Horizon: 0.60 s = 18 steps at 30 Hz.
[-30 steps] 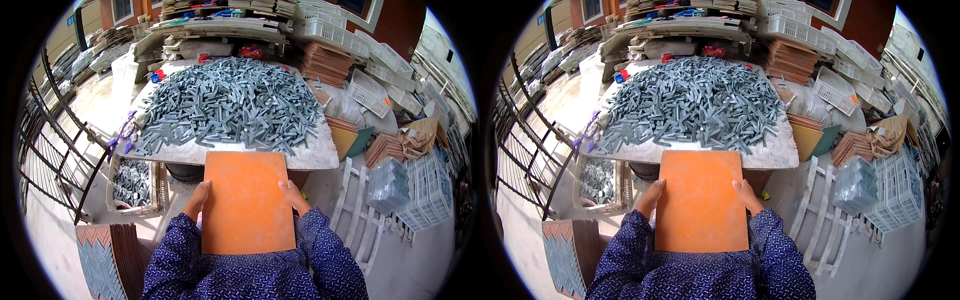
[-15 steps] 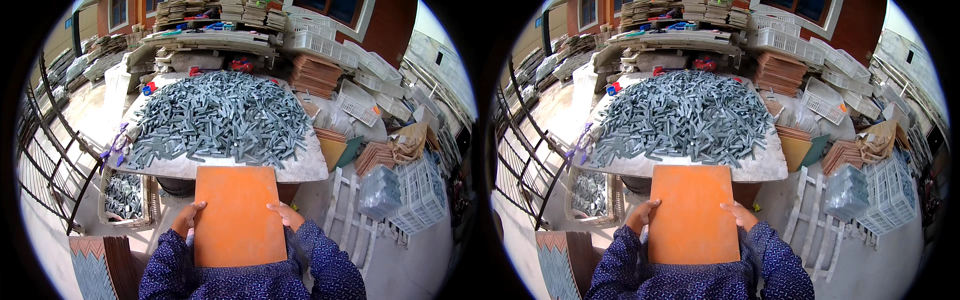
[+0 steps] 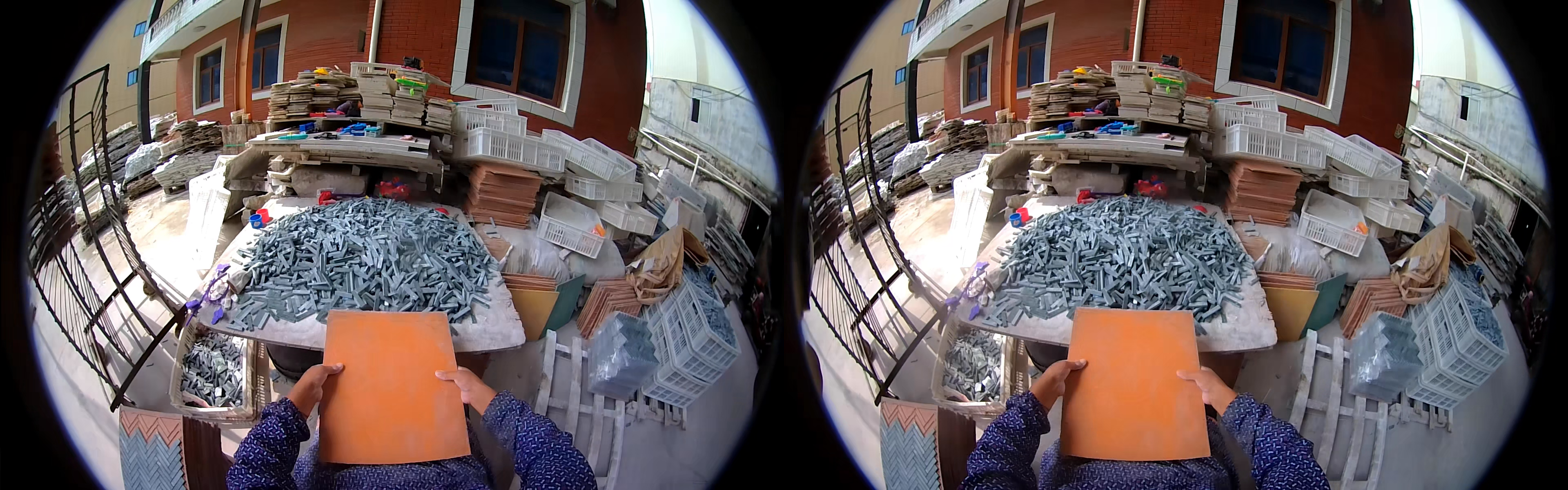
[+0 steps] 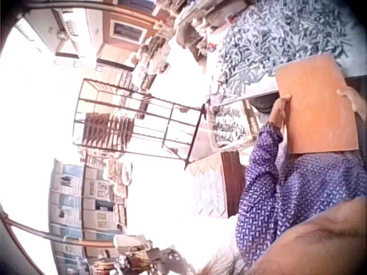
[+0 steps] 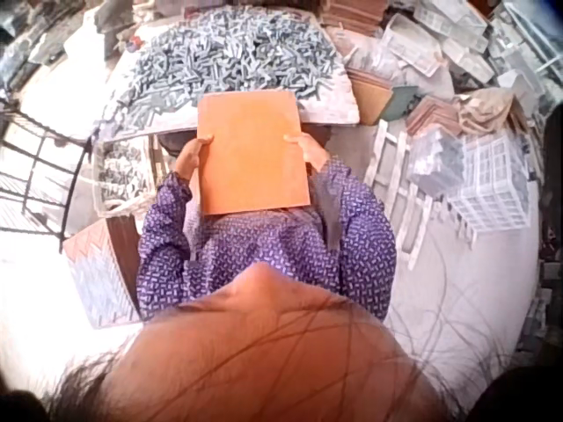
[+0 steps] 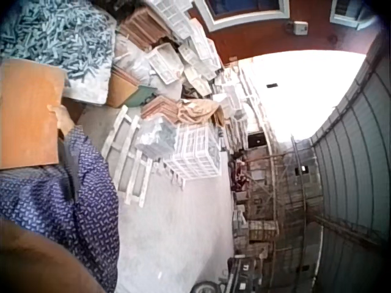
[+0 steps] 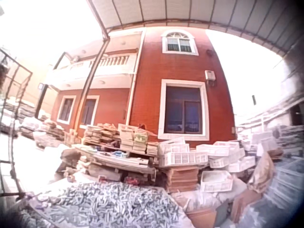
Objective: The person arranges small gray rectangular tiles by hand onto a square orange board in a herringbone pattern. They periodically flip the board to check alignment and continue placing tiles until the surface is covered.
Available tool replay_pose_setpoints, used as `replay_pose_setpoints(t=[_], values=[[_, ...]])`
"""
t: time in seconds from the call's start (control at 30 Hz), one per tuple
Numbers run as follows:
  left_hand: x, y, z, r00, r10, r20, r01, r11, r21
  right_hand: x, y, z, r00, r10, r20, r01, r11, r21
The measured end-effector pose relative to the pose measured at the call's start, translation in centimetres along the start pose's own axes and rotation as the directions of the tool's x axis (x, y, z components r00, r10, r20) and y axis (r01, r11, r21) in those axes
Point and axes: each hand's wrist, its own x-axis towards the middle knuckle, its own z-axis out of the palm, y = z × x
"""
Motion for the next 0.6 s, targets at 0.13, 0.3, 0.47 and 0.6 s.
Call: replay_pose_setpoints(t=[0.13, 0.3, 0.47, 0.6], values=[[-4.3, 10.8, 3.3, 0.824, 0.51, 0.248, -0.538, 0.841, 0.061, -3.5, -10.4, 6.1, 0.779, -0.614, 0.127, 0.626, 0.754, -0.198], [-7.0, 15.9, 2.7, 0.544, 0.616, 0.57, -0.807, 0.198, 0.556, -5.5, -16.6, 6.3, 0.564, -0.585, 0.583, 0.619, -0.169, -0.767], [-8.3, 7.7, 0.9, 0.35, 0.601, 0.719, -0.696, -0.347, 0.628, -6.3, -8.5, 3.8, 0.376, -0.648, 0.662, 0.652, -0.323, -0.686], [-6.5, 0.9, -3.0, 0.329, 0.564, 0.757, -0.591, -0.502, 0.631, -4.8, -2.0, 2.3, 0.36, -0.633, 0.685, 0.51, -0.481, -0.713]])
